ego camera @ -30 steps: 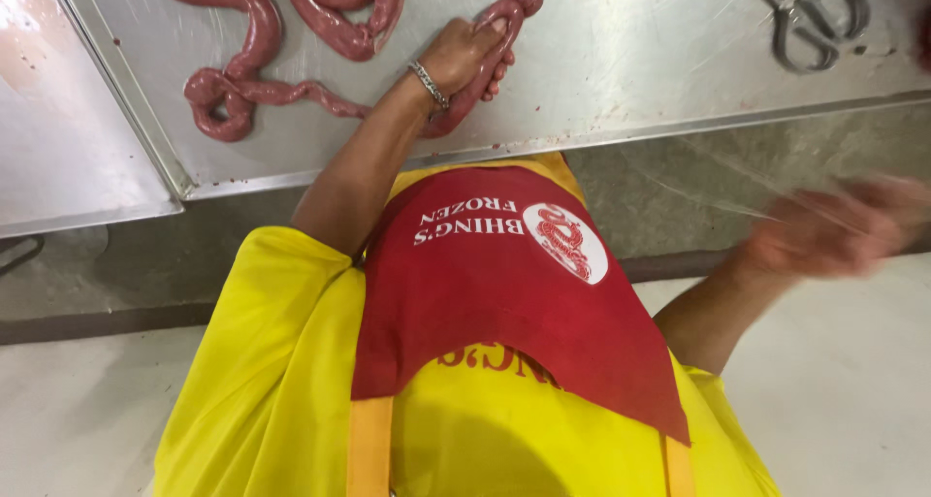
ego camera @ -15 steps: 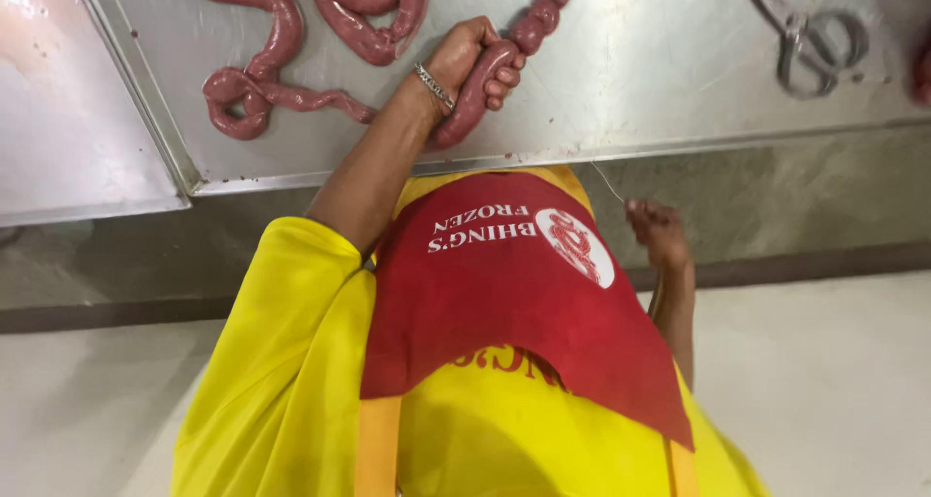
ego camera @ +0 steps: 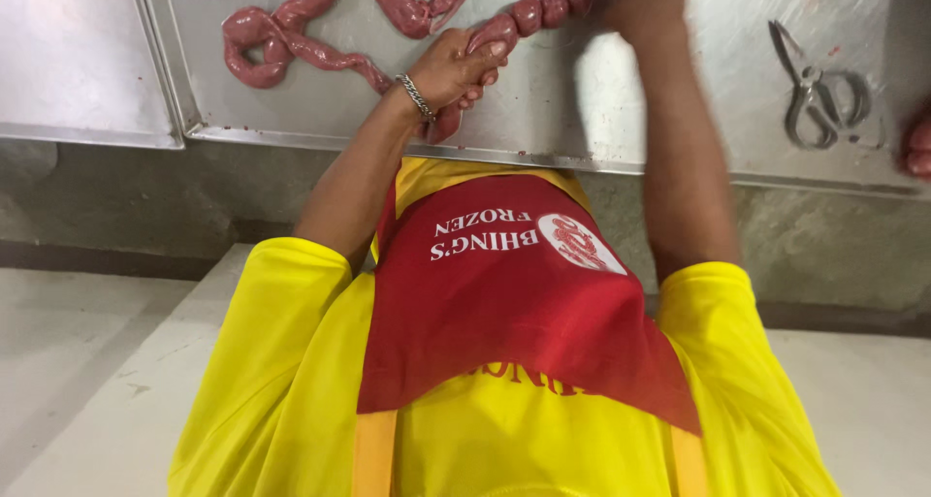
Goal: The person sections a long sausage casing into individual links by twisting the casing and tying it with a string.
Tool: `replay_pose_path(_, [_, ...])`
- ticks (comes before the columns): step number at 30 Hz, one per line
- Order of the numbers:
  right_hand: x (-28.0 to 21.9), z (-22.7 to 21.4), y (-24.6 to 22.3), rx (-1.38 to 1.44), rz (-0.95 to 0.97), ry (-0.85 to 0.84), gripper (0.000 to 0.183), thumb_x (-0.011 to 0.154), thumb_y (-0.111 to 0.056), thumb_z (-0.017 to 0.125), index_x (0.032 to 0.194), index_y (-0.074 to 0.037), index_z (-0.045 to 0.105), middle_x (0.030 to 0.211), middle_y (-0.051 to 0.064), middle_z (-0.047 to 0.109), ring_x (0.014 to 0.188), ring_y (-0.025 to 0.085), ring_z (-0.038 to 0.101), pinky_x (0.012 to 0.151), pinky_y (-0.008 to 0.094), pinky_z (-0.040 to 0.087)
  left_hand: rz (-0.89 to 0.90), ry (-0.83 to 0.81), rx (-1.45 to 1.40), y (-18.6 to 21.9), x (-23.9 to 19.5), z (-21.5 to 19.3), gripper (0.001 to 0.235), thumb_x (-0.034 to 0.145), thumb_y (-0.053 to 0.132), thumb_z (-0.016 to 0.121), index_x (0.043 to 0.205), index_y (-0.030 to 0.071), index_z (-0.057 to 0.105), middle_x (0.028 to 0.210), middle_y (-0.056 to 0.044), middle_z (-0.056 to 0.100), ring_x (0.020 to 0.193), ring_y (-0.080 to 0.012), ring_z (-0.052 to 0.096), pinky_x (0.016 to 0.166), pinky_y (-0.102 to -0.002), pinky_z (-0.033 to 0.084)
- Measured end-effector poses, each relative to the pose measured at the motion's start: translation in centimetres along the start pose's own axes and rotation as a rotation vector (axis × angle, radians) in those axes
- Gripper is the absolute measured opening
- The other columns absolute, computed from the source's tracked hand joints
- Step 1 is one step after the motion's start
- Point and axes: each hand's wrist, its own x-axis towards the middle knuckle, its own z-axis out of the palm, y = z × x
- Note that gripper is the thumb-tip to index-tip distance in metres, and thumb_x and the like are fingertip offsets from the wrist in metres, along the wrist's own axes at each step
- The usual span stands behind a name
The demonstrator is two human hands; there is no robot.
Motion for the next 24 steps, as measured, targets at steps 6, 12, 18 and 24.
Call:
replay_pose_path(6, [-11.1,-5.8,-12.2,0.415,-0.118,-0.238,0.061,0.087,-0.006,0.073,0.145,-0.016,0.054,0.12,0.022,0.068,0.096,0.037,0.073,0.086,0.048,0.056,0.144,0.106,0.072,-0.3,0.6,-0.2,0.023,0.1,0.027,0.063,0.092,0.006,0.067,0.068,0.001,0.063,0.05,-0.008,0.056,0.043,-0.027,0.044])
replay_pose_path(12, [-22.1,-12.5,-0.4,1.616,-0.173,-0.175,0.006,0.1,-0.008,0.065,0.101,-0.012,0.069,0.154,0.011,0.053,0.134,0.03,0.056,0.097,0.037,0.052,-0.072,0.051,0.032,1.9,0.9,1.6,0.042,0.1,0.034,0.055,0.077,0.0,0.063,0.062,-0.004,0.059,0.046,-0.0117,0.056,0.042,-0.028,0.049])
replay_pose_path(18, [-30.7,-10.4,1.8,1.383,0.617,0.02,0.014,0.104,-0.021,0.06,0.109,-0.011,0.068,0.1,-0.001,0.064,0.076,0.01,0.053,0.063,0.025,0.044,-0.127,-0.06,-0.099,2.7,1.9,1.6,0.034,0.101,0.03,0.055,0.087,0.001,0.064,0.063,-0.001,0.056,0.047,-0.0106,0.052,0.043,-0.028,0.045])
replay_pose_path(24, [-37.5,-1.7,7.6,1.19,0.6,-0.368,0.019,0.098,-0.026,0.065,0.106,-0.01,0.072,0.088,-0.004,0.065,0.071,0.009,0.056,0.062,0.026,0.046,-0.347,-0.109,-0.282,1.1,3.6,1.4,0.035,0.098,0.038,0.048,0.087,0.006,0.058,0.064,0.001,0.05,0.051,-0.0108,0.047,0.052,-0.029,0.047])
